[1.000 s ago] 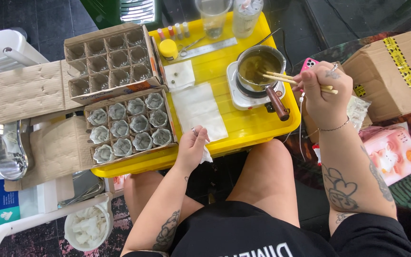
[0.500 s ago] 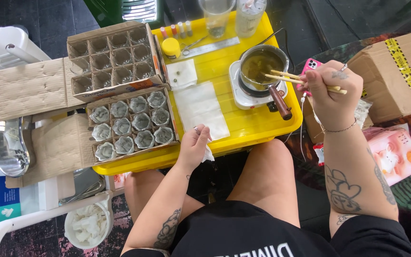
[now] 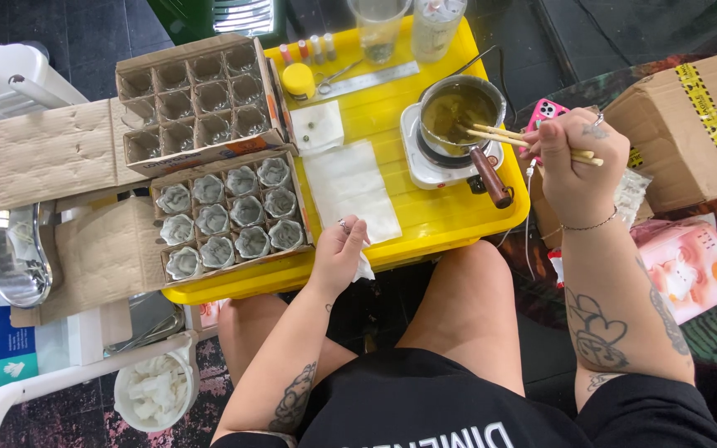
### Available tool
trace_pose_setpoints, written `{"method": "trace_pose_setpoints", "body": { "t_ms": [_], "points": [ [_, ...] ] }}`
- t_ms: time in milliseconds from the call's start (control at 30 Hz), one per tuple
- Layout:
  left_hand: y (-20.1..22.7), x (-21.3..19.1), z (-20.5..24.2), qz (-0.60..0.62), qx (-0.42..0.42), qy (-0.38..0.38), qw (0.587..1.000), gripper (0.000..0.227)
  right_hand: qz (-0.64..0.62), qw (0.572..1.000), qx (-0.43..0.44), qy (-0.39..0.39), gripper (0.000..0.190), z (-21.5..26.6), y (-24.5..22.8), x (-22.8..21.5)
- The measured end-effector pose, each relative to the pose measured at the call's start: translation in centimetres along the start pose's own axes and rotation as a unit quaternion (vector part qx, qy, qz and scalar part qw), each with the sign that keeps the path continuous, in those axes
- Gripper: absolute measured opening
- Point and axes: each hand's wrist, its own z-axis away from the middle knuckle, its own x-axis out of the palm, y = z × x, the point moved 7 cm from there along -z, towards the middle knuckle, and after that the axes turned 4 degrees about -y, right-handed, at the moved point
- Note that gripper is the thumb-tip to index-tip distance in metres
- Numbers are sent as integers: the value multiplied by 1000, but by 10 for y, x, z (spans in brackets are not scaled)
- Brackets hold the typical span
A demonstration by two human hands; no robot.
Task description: Melting and stirring wax in a small pot on an electric heater for candle production.
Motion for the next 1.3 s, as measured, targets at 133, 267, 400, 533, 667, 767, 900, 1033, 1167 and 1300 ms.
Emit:
{"method": "trace_pose_setpoints", "body": {
  "t_ms": [133, 267, 400, 533, 667, 767, 900, 1033, 1167, 1300],
  "points": [
    [-2, -1, 0, -3, -13, 4, 1000, 37, 7, 1000, -3, 7, 44, 3, 5, -1],
    [-2, -1, -1, -3, -2, 0, 1000, 37, -17, 999, -19, 22, 47, 5, 5, -6],
    [1, 0, 0, -5, -3, 0, 1000, 36, -36, 998, -13, 46, 47, 3, -6, -15],
    [-3, -1, -1, -2, 4, 6, 1000, 36, -61, 996, -27, 55, 43, -9, -26, -15],
    [3, 0, 2, -12, -1, 3, 1000, 37, -28, 998, -36, 48, 48, -2, -18, -9],
    [5, 1, 0, -19, 8, 0, 1000, 38, -24, 997, -40, 61, 47, -3, -21, -11],
    [7, 2, 0, -15, 17, -4, 1000, 37, -35, 994, -62, 83, 51, 1, -7, -10],
    [5, 1, 0, -12, 6, -5, 1000, 37, -14, 996, -55, 71, 51, 6, -15, -5],
    [4, 1, 0, -9, 16, -6, 1000, 36, -19, 995, -51, 81, 47, 7, -17, -5],
    [3, 2, -1, 8, 28, -9, 1000, 34, -33, 994, -51, 87, 45, 8, -16, -4]
  ]
}}
